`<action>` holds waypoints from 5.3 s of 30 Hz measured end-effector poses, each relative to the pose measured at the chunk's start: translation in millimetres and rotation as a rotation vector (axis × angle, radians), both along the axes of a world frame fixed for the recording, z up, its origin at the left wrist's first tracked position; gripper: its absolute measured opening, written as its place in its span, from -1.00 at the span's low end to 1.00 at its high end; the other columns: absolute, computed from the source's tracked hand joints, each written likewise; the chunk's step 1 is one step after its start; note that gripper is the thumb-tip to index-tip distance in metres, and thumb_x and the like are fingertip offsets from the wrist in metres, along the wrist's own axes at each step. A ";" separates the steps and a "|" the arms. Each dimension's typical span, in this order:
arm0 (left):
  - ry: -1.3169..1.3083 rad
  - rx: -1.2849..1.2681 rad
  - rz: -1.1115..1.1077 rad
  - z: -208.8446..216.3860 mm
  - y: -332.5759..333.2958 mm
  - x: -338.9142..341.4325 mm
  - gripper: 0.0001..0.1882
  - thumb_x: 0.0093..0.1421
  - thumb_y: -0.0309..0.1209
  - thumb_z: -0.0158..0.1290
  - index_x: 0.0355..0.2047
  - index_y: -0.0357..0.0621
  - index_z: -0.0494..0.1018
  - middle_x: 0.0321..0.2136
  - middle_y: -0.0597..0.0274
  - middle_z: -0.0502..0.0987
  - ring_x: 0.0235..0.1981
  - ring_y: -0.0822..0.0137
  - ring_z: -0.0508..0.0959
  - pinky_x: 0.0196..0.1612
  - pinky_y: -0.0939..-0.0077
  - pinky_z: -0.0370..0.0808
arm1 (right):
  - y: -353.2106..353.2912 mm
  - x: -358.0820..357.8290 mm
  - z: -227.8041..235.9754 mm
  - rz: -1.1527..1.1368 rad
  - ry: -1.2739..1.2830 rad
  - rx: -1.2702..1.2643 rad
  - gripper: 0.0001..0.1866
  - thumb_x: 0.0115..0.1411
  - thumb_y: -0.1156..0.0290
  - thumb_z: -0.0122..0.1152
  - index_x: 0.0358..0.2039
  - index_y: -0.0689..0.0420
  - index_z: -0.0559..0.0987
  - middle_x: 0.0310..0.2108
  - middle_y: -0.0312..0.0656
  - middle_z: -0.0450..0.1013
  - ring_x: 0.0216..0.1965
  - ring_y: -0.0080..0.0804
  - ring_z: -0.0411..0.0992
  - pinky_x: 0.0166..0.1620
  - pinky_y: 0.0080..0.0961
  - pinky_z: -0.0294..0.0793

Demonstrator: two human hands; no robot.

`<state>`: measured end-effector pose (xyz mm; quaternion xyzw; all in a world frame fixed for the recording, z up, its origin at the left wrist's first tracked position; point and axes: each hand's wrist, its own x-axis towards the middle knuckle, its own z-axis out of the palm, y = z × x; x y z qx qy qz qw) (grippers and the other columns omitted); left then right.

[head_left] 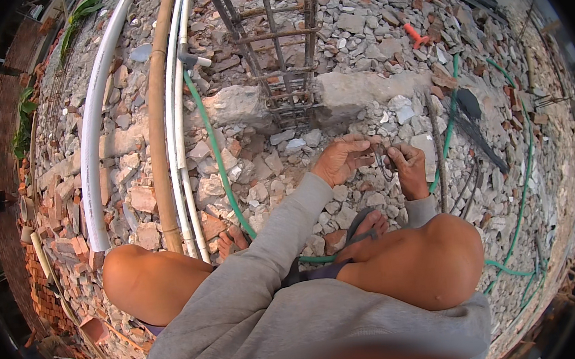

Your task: The person assembles a rebar cage by hand, tying intersecting steel bars with wire at multiple points. They repeatedly pick up wire, wrap it around bar intersections, and twist it to secure the structure.

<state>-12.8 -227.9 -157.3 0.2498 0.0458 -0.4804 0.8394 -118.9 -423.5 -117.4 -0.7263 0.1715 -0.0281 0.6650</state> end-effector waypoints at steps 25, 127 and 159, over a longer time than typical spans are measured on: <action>-1.161 0.588 -0.553 23.4 68.2 70.8 -0.75 0.04 -0.34 0.45 -0.37 -0.21 0.66 -0.44 0.20 0.68 -0.37 0.23 0.66 -0.24 0.32 0.57 | 2.8 42.6 34.7 0.492 -0.317 -0.680 -0.92 0.17 0.55 0.35 -0.35 0.30 0.66 -0.40 0.01 0.58 -0.38 0.04 0.56 -0.28 -0.18 0.53; -2.078 1.585 -0.632 -25.7 119.2 82.8 -0.86 0.16 -0.39 0.10 -0.34 -0.18 0.58 -0.15 0.00 0.67 -0.18 -0.05 0.65 -0.17 0.06 0.58 | 110.8 2.4 -56.0 -0.054 0.260 0.758 -0.71 0.42 0.33 0.18 -0.16 0.35 0.65 -0.59 -0.21 0.49 -0.62 -0.41 0.47 -0.50 -0.43 0.46; -1.131 1.533 0.733 -0.9 116.8 68.7 -0.76 0.27 -0.36 0.27 -0.17 -0.30 0.69 -0.29 -0.03 0.71 -0.28 0.17 0.70 -0.10 0.31 0.58 | 135.6 88.7 -116.5 -0.074 -0.302 -0.953 -0.39 0.02 0.56 0.23 0.16 0.16 0.47 -0.31 -0.02 0.59 -0.31 0.03 0.61 -0.18 -0.05 0.58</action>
